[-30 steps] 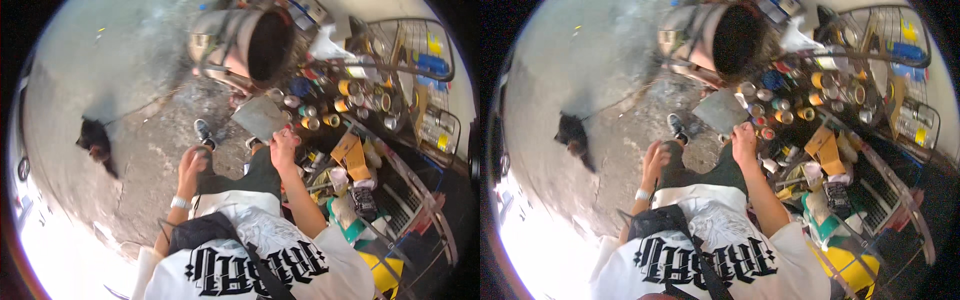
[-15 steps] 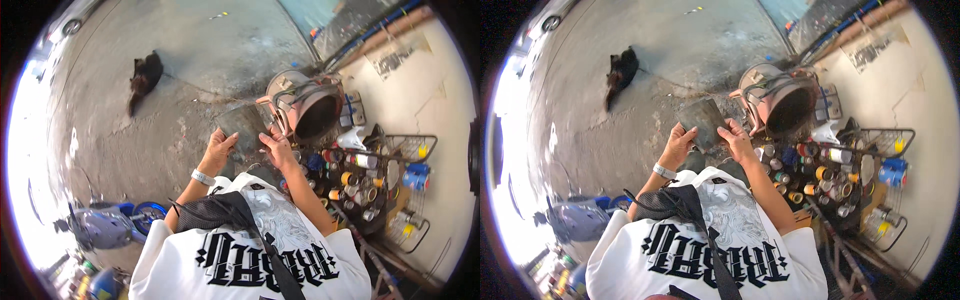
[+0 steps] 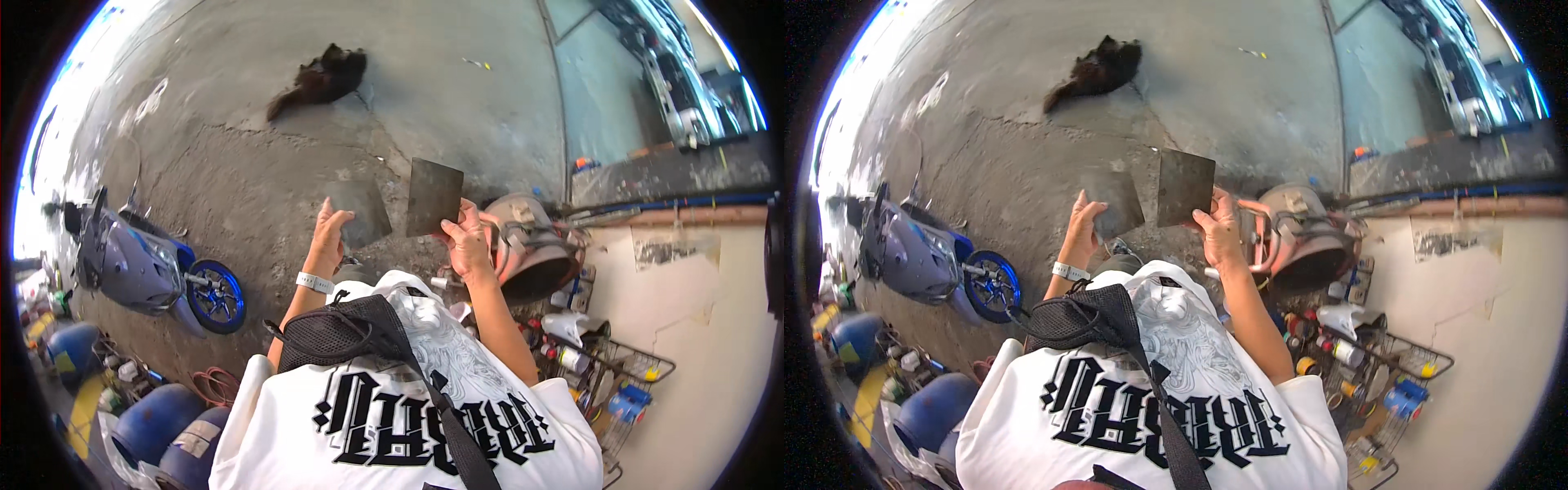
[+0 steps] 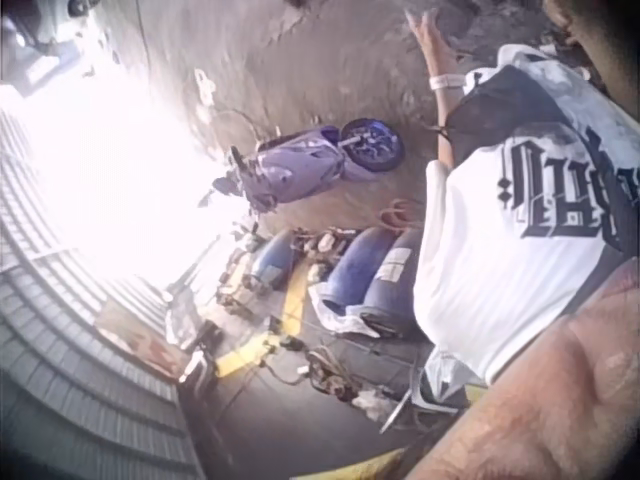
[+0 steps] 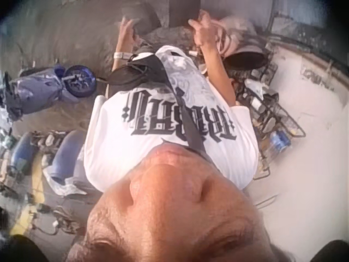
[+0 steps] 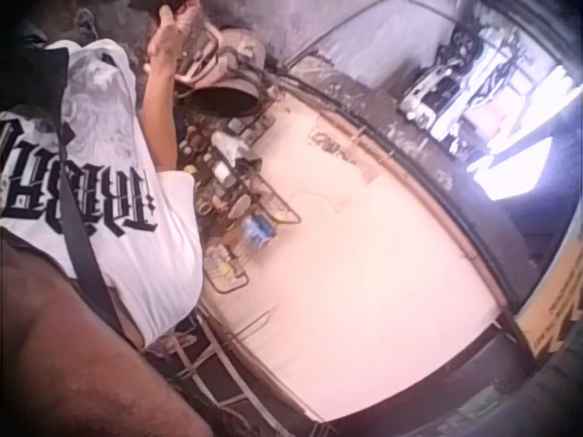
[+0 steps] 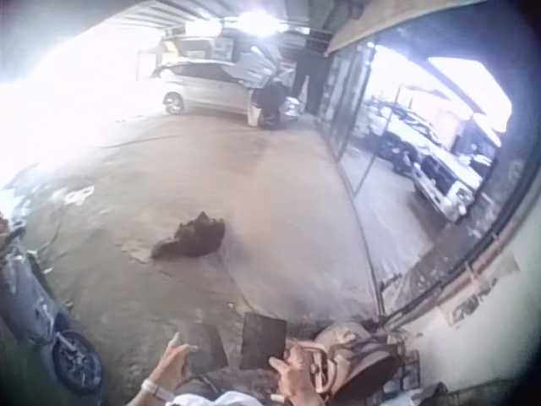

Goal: The person retrieves metal putty spreaders, scoops body filler onto one, adds hardener, and mixes the compound together using both spreaders.

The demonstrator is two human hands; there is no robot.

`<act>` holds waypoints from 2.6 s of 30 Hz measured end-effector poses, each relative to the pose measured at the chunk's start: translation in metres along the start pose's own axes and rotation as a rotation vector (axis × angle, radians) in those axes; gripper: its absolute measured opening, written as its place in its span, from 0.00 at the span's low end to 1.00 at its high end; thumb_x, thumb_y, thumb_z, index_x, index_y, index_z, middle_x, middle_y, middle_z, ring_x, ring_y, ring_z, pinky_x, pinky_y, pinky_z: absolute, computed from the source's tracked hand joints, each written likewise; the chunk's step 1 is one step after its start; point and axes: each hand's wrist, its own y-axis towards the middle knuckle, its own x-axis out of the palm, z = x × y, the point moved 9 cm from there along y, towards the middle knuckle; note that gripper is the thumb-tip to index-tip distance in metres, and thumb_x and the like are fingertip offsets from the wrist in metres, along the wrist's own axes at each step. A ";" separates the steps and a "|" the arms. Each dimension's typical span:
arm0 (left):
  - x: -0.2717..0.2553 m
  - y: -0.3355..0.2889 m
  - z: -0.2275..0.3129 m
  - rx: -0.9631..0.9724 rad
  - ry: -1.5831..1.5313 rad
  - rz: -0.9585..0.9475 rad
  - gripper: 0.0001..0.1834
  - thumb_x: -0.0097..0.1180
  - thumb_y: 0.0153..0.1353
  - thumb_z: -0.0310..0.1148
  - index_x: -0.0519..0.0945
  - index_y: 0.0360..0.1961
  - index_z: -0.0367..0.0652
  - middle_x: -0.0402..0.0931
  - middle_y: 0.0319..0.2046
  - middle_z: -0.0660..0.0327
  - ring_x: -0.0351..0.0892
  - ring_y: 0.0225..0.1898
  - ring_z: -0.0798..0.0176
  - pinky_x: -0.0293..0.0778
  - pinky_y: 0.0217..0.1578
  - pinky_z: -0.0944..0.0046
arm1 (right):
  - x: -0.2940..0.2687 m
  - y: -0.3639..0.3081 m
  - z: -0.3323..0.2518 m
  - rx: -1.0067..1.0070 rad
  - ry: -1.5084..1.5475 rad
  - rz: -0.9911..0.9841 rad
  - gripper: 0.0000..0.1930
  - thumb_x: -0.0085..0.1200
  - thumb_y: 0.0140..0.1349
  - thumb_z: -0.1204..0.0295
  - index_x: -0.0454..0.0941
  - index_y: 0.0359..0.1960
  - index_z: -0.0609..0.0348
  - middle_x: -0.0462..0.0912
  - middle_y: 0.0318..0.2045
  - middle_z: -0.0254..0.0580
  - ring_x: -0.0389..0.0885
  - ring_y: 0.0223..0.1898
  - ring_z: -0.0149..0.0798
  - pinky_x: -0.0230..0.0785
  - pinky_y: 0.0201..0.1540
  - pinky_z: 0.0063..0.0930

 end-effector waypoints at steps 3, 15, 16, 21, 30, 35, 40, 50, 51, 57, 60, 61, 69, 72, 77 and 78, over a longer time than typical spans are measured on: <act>-0.031 -0.008 0.041 -0.064 0.321 0.101 0.47 0.54 0.51 0.23 0.48 0.73 0.36 0.61 0.65 0.49 0.71 0.54 0.63 0.68 0.55 0.63 | 0.060 0.043 0.027 0.033 -0.008 -0.157 0.20 0.46 0.58 0.86 0.67 0.53 0.57 0.78 0.48 0.39 0.79 0.47 0.35 0.72 0.52 0.30; -0.127 -0.030 0.185 0.150 0.005 0.154 0.36 0.56 0.53 0.36 0.66 0.64 0.33 0.73 0.56 0.48 0.78 0.49 0.59 0.73 0.51 0.59 | 0.330 0.117 0.146 0.379 -0.085 -0.685 0.12 0.56 0.61 0.82 0.74 0.45 0.56 0.82 0.40 0.34 0.77 0.44 0.29 0.68 0.51 0.28; -0.144 -0.023 0.181 0.167 0.001 0.161 0.36 0.56 0.53 0.36 0.66 0.64 0.33 0.73 0.56 0.48 0.78 0.49 0.59 0.73 0.51 0.59 | 0.347 0.124 0.153 0.378 -0.090 -0.704 0.12 0.56 0.61 0.82 0.74 0.45 0.56 0.82 0.40 0.34 0.77 0.44 0.29 0.68 0.51 0.28; -0.186 0.032 0.184 0.148 -0.630 -0.056 0.32 0.52 0.60 0.46 0.69 0.59 0.34 0.76 0.50 0.46 0.80 0.46 0.48 0.76 0.49 0.49 | 0.413 0.179 0.214 0.233 -0.602 -0.860 0.14 0.58 0.60 0.78 0.71 0.46 0.58 0.77 0.41 0.37 0.76 0.41 0.30 0.72 0.45 0.27; -0.269 0.141 0.284 0.332 -0.332 0.331 0.37 0.50 0.61 0.62 0.67 0.63 0.47 0.74 0.52 0.62 0.74 0.51 0.64 0.78 0.44 0.58 | 0.574 0.299 0.218 -0.278 -0.781 -1.208 0.54 0.64 0.47 0.71 0.40 0.74 0.43 0.61 0.54 0.53 0.65 0.56 0.51 0.64 0.59 0.44; -0.308 0.187 0.349 0.446 -0.490 0.382 0.44 0.46 0.59 0.70 0.66 0.64 0.47 0.73 0.52 0.62 0.75 0.50 0.64 0.77 0.44 0.60 | 0.690 0.332 0.187 -0.397 -0.911 -1.293 0.53 0.68 0.46 0.68 0.46 0.73 0.41 0.62 0.49 0.53 0.67 0.52 0.53 0.66 0.57 0.42; -0.341 0.218 0.462 0.573 -0.453 0.343 0.59 0.29 0.50 0.83 0.63 0.66 0.41 0.73 0.55 0.56 0.73 0.58 0.59 0.75 0.54 0.54 | 0.797 0.389 0.209 -0.728 -0.931 -1.247 0.41 0.69 0.46 0.69 0.63 0.64 0.36 0.62 0.44 0.50 0.69 0.45 0.52 0.70 0.49 0.42; -0.499 0.301 0.637 0.678 -0.588 0.360 0.58 0.29 0.49 0.83 0.69 0.60 0.40 0.74 0.54 0.51 0.76 0.55 0.54 0.76 0.54 0.53 | 0.979 0.431 0.290 -0.514 -1.125 -1.382 0.30 0.67 0.50 0.67 0.72 0.57 0.39 0.61 0.42 0.49 0.70 0.44 0.51 0.71 0.46 0.41; -0.513 0.309 0.655 0.659 -0.556 0.358 0.58 0.30 0.49 0.83 0.70 0.60 0.39 0.74 0.54 0.51 0.76 0.55 0.53 0.75 0.54 0.53 | 0.996 0.439 0.293 -0.543 -1.096 -1.346 0.32 0.68 0.46 0.67 0.72 0.56 0.40 0.62 0.41 0.49 0.71 0.44 0.52 0.72 0.44 0.41; -0.574 0.358 0.750 0.592 -0.595 0.439 0.59 0.29 0.49 0.83 0.70 0.59 0.38 0.75 0.52 0.49 0.76 0.55 0.53 0.75 0.55 0.55 | 1.134 0.524 0.311 -0.694 -1.089 -1.175 0.33 0.69 0.45 0.67 0.72 0.57 0.39 0.62 0.43 0.49 0.71 0.43 0.53 0.71 0.46 0.42; -0.620 0.379 0.801 0.603 -0.607 0.394 0.59 0.29 0.48 0.84 0.69 0.60 0.38 0.74 0.53 0.51 0.76 0.55 0.54 0.75 0.55 0.56 | 1.180 0.521 0.330 -0.716 -1.067 -1.339 0.33 0.69 0.44 0.67 0.73 0.57 0.39 0.63 0.42 0.49 0.72 0.43 0.53 0.72 0.45 0.42; -0.627 0.383 0.823 0.649 -0.555 0.376 0.60 0.30 0.48 0.84 0.68 0.60 0.37 0.74 0.52 0.52 0.76 0.54 0.55 0.75 0.55 0.56 | 1.189 0.529 0.342 -0.610 -1.067 -1.330 0.32 0.68 0.44 0.66 0.73 0.55 0.37 0.65 0.41 0.51 0.73 0.44 0.55 0.73 0.43 0.43; -0.727 0.478 0.957 0.844 -0.639 0.457 0.54 0.31 0.52 0.81 0.73 0.55 0.39 0.76 0.49 0.54 0.78 0.50 0.56 0.76 0.50 0.56 | 1.356 0.642 0.398 -0.518 -1.087 -1.521 0.30 0.68 0.48 0.63 0.72 0.55 0.36 0.64 0.43 0.49 0.74 0.45 0.53 0.74 0.47 0.43; -0.747 0.500 0.990 0.845 -0.681 0.553 0.55 0.30 0.51 0.82 0.73 0.53 0.39 0.76 0.49 0.53 0.78 0.50 0.56 0.77 0.49 0.54 | 1.399 0.673 0.416 -0.409 -1.104 -1.620 0.30 0.69 0.49 0.61 0.72 0.56 0.36 0.64 0.43 0.49 0.74 0.45 0.53 0.73 0.47 0.42; -0.785 0.548 1.057 0.797 -0.771 0.505 0.62 0.31 0.43 0.87 0.71 0.55 0.37 0.73 0.52 0.52 0.77 0.52 0.55 0.78 0.50 0.54 | 1.470 0.721 0.438 -0.281 -1.050 -1.729 0.31 0.69 0.48 0.62 0.72 0.57 0.36 0.65 0.43 0.51 0.75 0.45 0.56 0.73 0.48 0.42; -0.797 0.556 1.068 0.787 -0.785 0.520 0.63 0.31 0.42 0.88 0.71 0.56 0.37 0.72 0.53 0.51 0.76 0.52 0.54 0.78 0.50 0.53 | 1.484 0.732 0.444 -0.222 -1.008 -1.713 0.31 0.68 0.48 0.62 0.72 0.56 0.37 0.66 0.43 0.53 0.76 0.44 0.59 0.74 0.47 0.43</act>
